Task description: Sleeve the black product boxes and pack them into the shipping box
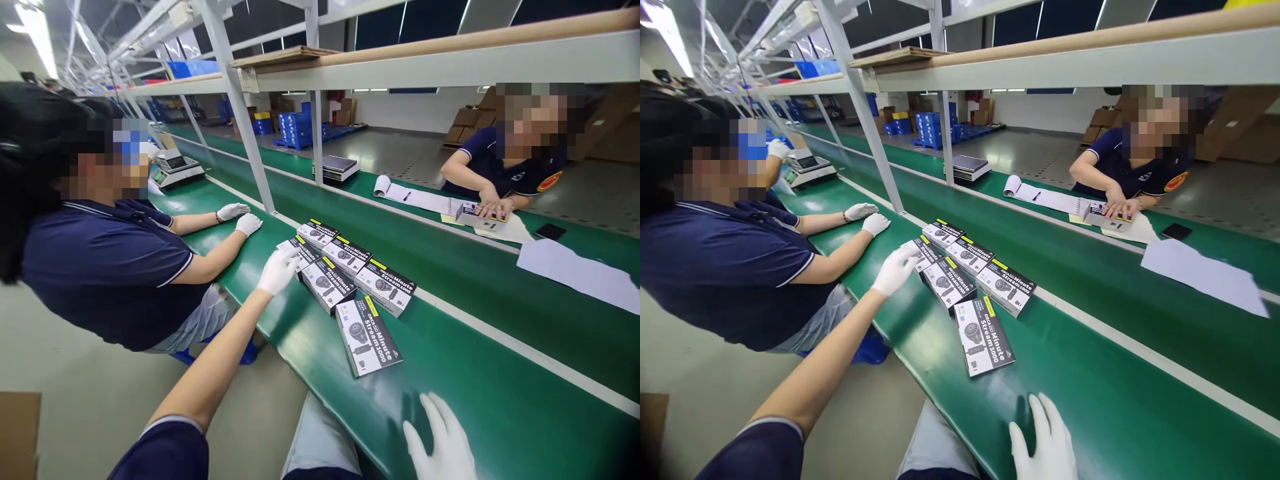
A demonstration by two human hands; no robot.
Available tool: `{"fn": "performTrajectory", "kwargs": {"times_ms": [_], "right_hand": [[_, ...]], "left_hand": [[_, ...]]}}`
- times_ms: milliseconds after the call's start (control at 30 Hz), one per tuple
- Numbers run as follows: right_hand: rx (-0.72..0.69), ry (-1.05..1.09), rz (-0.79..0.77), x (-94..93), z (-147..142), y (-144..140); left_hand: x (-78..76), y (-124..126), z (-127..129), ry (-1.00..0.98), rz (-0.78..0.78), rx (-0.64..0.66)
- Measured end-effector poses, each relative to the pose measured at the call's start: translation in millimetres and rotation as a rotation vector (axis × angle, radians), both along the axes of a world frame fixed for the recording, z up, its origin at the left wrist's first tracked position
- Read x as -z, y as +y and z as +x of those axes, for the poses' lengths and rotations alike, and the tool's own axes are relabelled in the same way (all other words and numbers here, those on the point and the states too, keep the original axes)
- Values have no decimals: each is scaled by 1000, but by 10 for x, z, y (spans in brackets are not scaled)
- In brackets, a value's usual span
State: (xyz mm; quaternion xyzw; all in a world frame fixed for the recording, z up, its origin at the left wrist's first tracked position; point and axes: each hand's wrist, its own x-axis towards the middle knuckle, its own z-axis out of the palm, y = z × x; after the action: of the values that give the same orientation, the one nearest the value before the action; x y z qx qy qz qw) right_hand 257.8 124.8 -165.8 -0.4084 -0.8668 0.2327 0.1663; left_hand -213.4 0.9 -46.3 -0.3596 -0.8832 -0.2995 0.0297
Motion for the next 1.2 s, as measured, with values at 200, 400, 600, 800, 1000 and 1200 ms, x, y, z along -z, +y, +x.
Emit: {"fn": "performTrajectory", "kwargs": {"times_ms": [200, 400, 600, 800, 1000, 1200], "right_hand": [[-109, -38, 253, -401, -982, -230], [-179, -136, 132, -399, -1022, 59], [-158, -259, 11, -655, -832, 44], [-112, -144, 112, -674, -1233, -109], [-263, -115, 49, -535, -722, 218], [-161, 0, -185, -362, 625, 535]], "left_hand": [[242, 325, -973, -18, -207, -133], [515, 396, -1265, -108, -259, -165], [627, 452, -1444, -182, -218, -191], [539, 427, -1425, -196, -243, -152], [440, 292, -969, -253, -244, -58], [526, -66, 245, -319, -192, 97]]}}
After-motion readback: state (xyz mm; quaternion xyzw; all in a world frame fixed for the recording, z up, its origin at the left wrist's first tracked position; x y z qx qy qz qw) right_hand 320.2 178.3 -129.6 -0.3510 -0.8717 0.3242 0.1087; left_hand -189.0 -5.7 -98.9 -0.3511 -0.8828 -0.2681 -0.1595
